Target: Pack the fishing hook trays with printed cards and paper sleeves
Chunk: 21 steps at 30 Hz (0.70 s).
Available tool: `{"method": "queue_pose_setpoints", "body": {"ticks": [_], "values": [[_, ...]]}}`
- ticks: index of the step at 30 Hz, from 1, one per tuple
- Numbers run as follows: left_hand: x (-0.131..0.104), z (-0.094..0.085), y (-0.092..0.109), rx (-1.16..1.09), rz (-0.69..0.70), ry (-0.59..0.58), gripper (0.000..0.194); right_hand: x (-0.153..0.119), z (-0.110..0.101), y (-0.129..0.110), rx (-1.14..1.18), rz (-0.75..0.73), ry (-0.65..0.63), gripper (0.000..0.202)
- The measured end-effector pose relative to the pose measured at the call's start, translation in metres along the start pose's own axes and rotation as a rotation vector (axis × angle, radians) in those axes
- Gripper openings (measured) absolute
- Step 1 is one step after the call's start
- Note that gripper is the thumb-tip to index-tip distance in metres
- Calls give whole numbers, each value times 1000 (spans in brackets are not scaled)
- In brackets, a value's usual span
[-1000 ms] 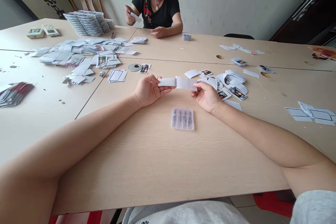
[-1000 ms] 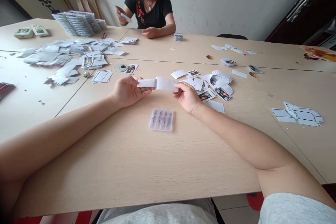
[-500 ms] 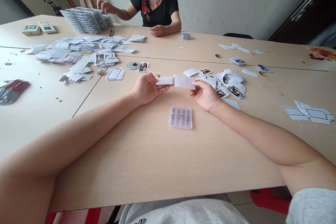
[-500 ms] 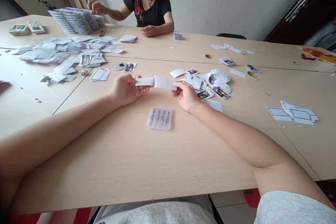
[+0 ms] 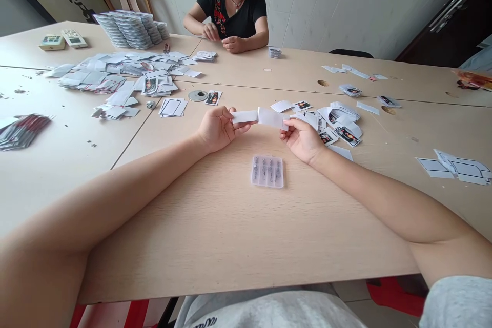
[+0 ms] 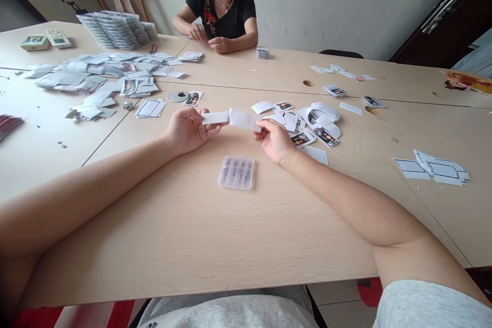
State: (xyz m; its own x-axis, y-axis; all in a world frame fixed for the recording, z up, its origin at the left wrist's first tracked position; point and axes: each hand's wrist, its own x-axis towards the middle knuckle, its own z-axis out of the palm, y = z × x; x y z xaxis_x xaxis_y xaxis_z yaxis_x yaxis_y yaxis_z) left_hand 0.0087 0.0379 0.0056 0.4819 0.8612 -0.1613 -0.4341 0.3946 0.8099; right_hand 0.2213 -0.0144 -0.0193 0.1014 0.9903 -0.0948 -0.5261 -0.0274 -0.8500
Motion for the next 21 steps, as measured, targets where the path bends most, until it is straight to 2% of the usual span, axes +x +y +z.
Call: {"method": "queue_pose_setpoints", "body": {"ticks": [14,18,21], "values": [[1,1,0,-28,18,9,13,-2,0,4,-30,-23,28,17],[1,-1,-1,-16,11,7,12,5,-4,-1,-186,-210,63,15],[0,-1,0,0,-1,8,14,24,-21,-31,-411,-435,133,24]]}}
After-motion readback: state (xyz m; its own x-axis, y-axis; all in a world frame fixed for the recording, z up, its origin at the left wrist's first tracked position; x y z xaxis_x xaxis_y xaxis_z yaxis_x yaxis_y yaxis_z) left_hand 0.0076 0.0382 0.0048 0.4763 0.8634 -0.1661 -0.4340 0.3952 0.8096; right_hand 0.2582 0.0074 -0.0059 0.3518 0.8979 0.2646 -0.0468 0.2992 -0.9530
